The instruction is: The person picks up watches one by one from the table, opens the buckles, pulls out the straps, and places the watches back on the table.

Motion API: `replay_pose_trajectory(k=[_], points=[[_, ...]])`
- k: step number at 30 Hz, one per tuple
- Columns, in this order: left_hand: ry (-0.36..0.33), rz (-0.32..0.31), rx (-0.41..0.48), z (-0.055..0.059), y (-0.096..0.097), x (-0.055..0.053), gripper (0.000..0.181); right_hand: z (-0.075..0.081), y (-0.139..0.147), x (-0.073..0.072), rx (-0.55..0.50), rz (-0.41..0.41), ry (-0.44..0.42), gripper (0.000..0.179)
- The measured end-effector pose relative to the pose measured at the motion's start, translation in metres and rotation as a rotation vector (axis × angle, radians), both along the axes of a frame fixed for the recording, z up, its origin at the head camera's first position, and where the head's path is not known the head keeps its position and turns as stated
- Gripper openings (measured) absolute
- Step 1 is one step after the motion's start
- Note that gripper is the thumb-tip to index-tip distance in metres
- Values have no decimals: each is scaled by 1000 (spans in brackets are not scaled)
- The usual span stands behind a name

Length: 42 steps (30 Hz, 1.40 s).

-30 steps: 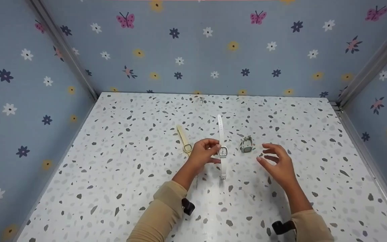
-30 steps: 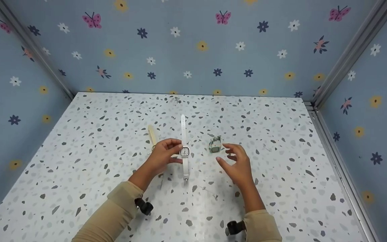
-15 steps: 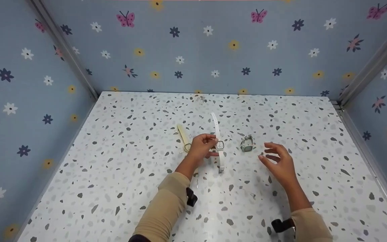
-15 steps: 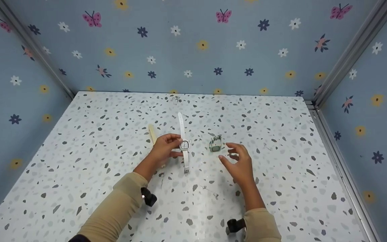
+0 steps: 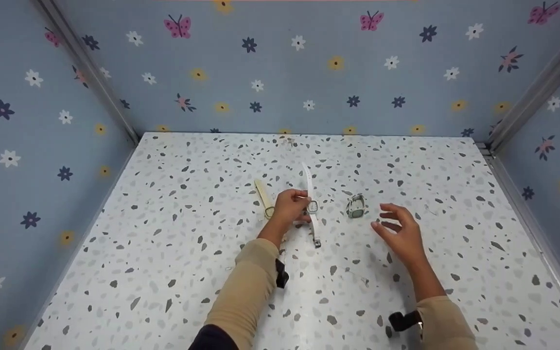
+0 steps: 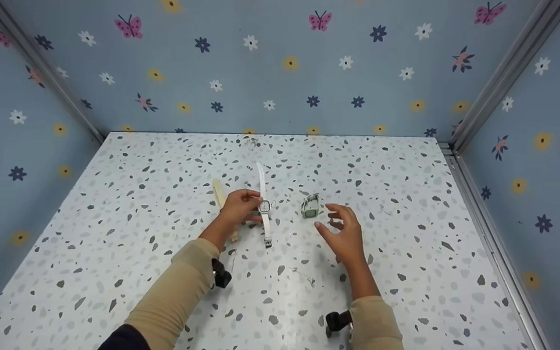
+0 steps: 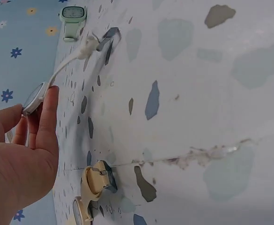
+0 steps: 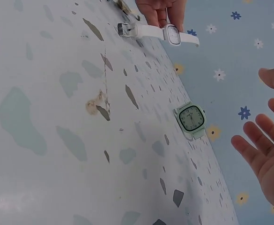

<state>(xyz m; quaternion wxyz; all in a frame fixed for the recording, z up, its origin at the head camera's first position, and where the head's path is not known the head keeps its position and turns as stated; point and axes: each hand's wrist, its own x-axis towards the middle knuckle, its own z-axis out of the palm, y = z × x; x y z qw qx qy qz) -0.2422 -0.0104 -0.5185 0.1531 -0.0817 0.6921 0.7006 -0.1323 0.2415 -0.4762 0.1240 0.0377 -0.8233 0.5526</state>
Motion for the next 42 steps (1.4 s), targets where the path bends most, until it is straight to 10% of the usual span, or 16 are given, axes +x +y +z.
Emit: replay_pose_trajectory(k=[14,42], points=[[21,-6,-389,-4,1,-7,16,-46,16,-26,-115,-43,-72,48],[122,-100,-687,0,-3,-6,21,-41,22,-61,44,-45,-278,45]])
